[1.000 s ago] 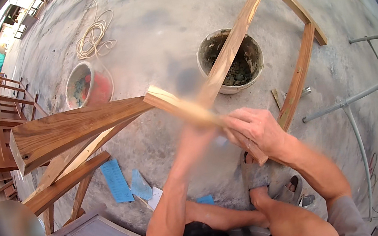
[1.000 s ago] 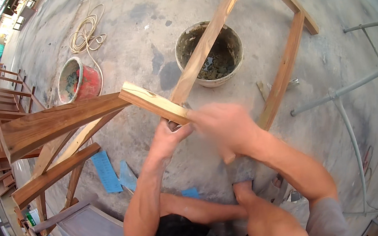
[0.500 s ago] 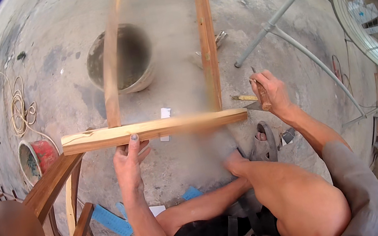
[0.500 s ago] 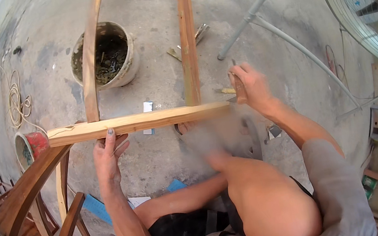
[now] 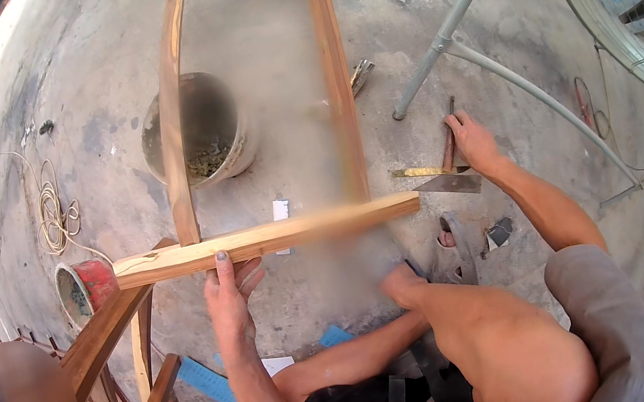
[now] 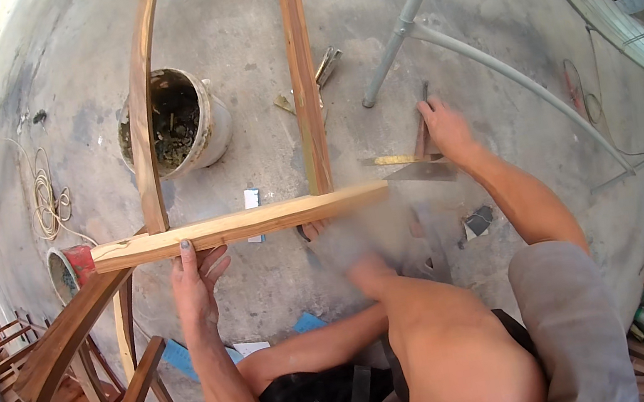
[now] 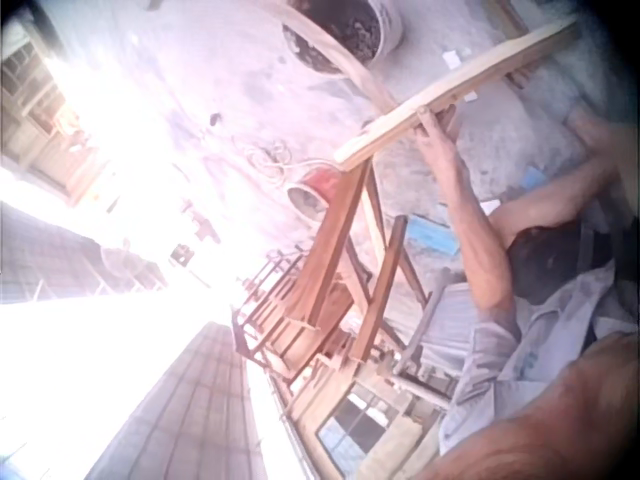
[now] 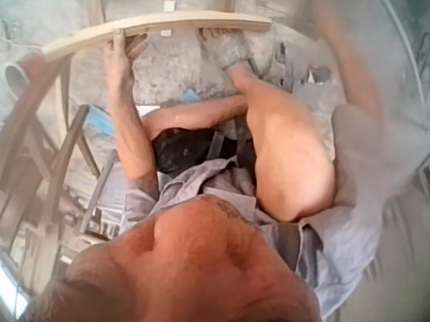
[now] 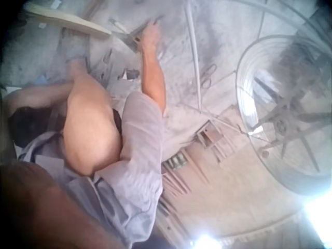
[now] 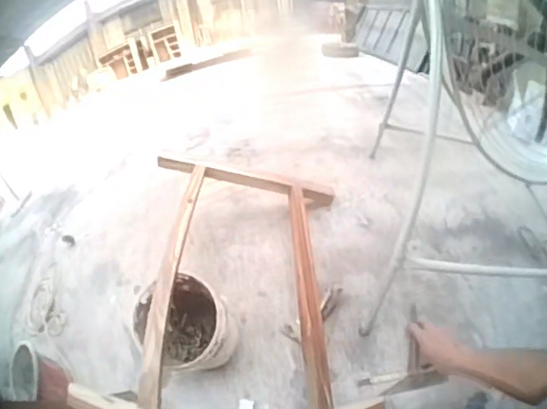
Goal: The person sits on the floor and applies a finish to a wooden chair frame using a brush. They repeatedly dip the brush into a bucket of finish and coat the wooden slats and legs, rotating the frame to access different sides.
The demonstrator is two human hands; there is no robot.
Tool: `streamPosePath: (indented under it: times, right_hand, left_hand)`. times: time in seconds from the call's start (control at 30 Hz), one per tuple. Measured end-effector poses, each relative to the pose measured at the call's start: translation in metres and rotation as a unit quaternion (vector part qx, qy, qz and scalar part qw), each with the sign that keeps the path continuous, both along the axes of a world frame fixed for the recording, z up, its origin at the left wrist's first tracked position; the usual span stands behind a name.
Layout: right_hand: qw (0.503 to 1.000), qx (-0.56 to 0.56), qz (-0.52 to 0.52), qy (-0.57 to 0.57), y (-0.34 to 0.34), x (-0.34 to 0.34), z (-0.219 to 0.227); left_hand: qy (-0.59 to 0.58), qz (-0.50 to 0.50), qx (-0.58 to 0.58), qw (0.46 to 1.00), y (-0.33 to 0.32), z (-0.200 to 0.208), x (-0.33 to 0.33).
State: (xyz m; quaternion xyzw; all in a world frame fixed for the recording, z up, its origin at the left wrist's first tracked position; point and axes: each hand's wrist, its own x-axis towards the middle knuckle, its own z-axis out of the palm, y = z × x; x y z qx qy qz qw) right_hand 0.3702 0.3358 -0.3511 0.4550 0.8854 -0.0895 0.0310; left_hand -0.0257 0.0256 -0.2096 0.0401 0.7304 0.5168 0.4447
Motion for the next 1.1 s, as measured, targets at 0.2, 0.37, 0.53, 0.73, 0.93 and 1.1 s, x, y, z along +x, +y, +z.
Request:
streamPosePath:
  times: [0.2,0.37,0.53,0.73,0.93,1.1]
  right_hand:
    - [0.995,-0.001,-0.028,0.094,-0.017,0.013,0.012]
    - [0.987,-0.109,0.095,0.075,-0.061,0.030,0.029]
    - [0.992,-0.069,0.072,0.078,-0.070,0.029,0.018]
    - [0.988,-0.128,0.051,0.072,-0.060,0.008,0.000]
    - [0.984,-0.126,0.052,0.115,-0.074,0.016,0.013]
    - [0.947,-0.132,0.025,0.291,-0.066,-0.049,0.083]
  left_hand:
    - [0.010,0.006,-0.005,1.000,-0.002,-0.009,0.002]
    - [0.027,0.009,-0.011,1.000,0.000,-0.008,0.009]
    - [0.016,0.005,-0.001,1.000,0.002,-0.008,0.011]
    - [0.026,0.006,-0.008,1.000,0.000,-0.006,0.007]
    - [0.038,-0.014,0.011,0.999,0.000,-0.011,0.004]
    - [0.058,0.000,0.013,0.998,-0.006,-0.026,0.001]
